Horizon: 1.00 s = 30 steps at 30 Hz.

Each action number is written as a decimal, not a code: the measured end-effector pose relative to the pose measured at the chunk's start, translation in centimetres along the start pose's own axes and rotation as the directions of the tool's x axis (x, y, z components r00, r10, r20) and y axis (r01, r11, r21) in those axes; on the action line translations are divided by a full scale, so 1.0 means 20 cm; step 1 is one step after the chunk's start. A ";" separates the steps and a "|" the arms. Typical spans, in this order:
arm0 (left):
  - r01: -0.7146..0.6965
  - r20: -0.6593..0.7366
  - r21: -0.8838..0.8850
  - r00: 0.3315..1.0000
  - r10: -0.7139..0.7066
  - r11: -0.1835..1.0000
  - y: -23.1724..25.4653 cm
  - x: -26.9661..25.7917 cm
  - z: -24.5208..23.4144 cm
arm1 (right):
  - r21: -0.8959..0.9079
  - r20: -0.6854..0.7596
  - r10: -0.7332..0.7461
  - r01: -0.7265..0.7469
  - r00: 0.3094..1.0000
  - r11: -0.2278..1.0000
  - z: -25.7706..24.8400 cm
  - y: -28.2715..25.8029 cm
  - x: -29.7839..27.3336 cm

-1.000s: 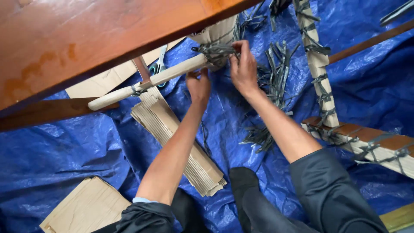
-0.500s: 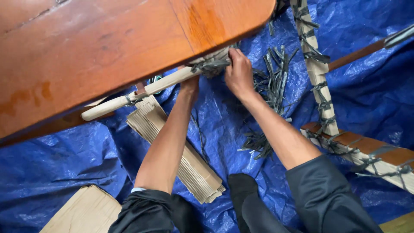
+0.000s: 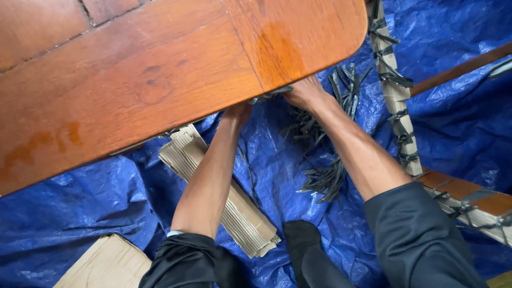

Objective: Wrapping wooden chair legs with protective cardboard and securing them with plastic ties.

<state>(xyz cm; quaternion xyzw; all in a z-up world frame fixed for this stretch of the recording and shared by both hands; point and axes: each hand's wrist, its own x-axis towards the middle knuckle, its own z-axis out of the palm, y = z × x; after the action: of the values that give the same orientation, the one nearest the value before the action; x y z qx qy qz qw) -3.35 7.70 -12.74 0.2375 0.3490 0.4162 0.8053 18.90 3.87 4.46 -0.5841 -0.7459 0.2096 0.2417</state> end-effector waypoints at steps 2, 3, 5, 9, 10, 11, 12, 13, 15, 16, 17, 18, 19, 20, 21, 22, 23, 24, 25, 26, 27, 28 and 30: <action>-0.024 0.013 -0.039 1.000 0.024 0.999 -0.04 0.01 -0.02 | 0.011 -0.010 -0.019 0.019 1.000 1.000 0.01 0.01 -0.02; -0.014 -0.011 -0.076 1.000 0.013 0.997 -0.07 0.03 -0.05 | -0.021 -0.025 -0.028 0.028 0.999 0.999 0.01 0.01 -0.02; -0.005 -0.034 -0.112 0.999 0.002 0.994 -0.09 0.03 -0.04 | -0.053 -0.039 -0.038 0.036 0.999 0.998 -0.01 -0.03 -0.05; -0.192 -0.233 -0.347 0.966 0.114 0.918 0.01 -0.08 0.13 | 0.026 -0.174 0.188 -0.186 0.967 0.982 -0.08 -0.22 -0.13; -0.241 -0.286 -0.396 0.949 0.131 0.886 0.03 -0.13 0.17 | 0.054 -0.222 0.289 -0.284 0.931 0.957 -0.09 -0.28 -0.16; -0.245 -0.286 -0.395 0.949 0.135 0.885 0.06 -0.19 0.20 | 0.055 -0.223 0.285 -0.280 0.932 0.958 -0.09 -0.32 -0.19; -0.221 -0.343 -0.346 0.934 0.097 0.912 0.08 -0.24 0.22 | 0.193 -0.325 0.289 -0.236 0.900 0.952 -0.09 -0.36 -0.21; -0.193 -0.400 -0.298 0.914 0.062 0.935 0.11 -0.31 0.25 | 0.323 -0.421 0.304 -0.172 0.855 0.931 -0.08 -0.40 -0.24; -0.204 -0.343 -0.247 0.933 0.111 0.947 0.12 -0.39 0.30 | 0.463 -0.376 0.438 -0.244 0.816 0.852 -0.05 -0.44 -0.30; -0.214 -0.281 -0.198 0.947 0.153 0.957 0.12 -0.43 0.32 | 0.589 -0.308 0.562 -0.310 0.768 0.746 -0.03 -0.46 -0.33; -0.217 -0.277 -0.199 0.948 0.158 0.956 0.17 -0.47 0.40 | 0.587 -0.313 0.558 -0.306 0.768 0.750 -0.02 -0.46 -0.35; -0.214 -0.293 -0.200 0.944 0.150 0.956 0.22 -0.52 0.47 | 0.641 -0.291 0.566 -0.282 0.771 0.714 0.00 -0.46 -0.38; -0.212 -0.310 -0.199 0.940 0.144 0.957 0.28 -0.57 0.54 | 0.692 -0.268 0.572 -0.257 0.775 0.674 0.01 -0.47 -0.40; -0.216 -0.307 -0.199 0.940 0.149 0.956 0.29 -0.60 0.57 | 0.692 -0.272 0.568 -0.252 0.777 0.677 0.03 -0.46 -0.43; -0.223 -0.352 -0.079 0.918 0.182 0.972 0.31 -0.62 0.58 | 0.782 -0.155 0.606 -0.278 0.780 0.558 0.04 -0.45 -0.46; -0.221 -0.392 0.040 0.893 0.219 0.974 0.33 -0.65 0.60 | 0.850 -0.033 0.624 -0.307 0.780 0.428 0.05 -0.44 -0.48; -0.227 -0.395 0.043 0.891 0.225 0.973 0.35 -0.67 0.60 | 0.851 -0.032 0.619 -0.303 0.785 0.428 0.06 -0.44 -0.50; -0.231 -0.395 0.156 0.877 0.275 0.960 0.36 -0.69 0.60 | 0.876 -0.030 0.563 -0.249 0.826 0.412 0.07 -0.44 -0.51; -0.230 -0.387 0.265 0.864 0.322 0.936 0.37 -0.71 0.61 | 0.899 -0.032 0.507 -0.197 0.861 0.392 0.08 -0.44 -0.53; -0.234 -0.386 0.267 0.863 0.326 0.935 0.37 -0.73 0.59 | 0.899 -0.034 0.504 -0.194 0.863 0.392 0.08 -0.45 -0.53; -0.270 -0.325 0.350 0.863 0.387 0.897 0.36 -0.75 0.57 | 0.873 -0.098 0.443 -0.137 0.891 0.467 0.09 -0.45 -0.53; -0.308 -0.258 0.429 0.859 0.442 0.849 0.36 -0.77 0.55 | 0.840 -0.158 0.377 -0.077 0.913 0.537 0.10 -0.46 -0.53; -0.287 -0.228 0.528 0.859 0.458 0.800 0.38 -0.78 0.54 | 0.807 -0.155 0.443 -0.145 0.883 0.573 0.03 -0.55 -0.49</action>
<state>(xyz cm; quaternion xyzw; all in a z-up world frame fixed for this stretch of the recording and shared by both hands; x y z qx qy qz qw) -5.42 -2.25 5.02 0.4160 0.5209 0.5048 0.5484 11.91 -8.14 9.38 -0.5663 -0.4181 0.4430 0.5551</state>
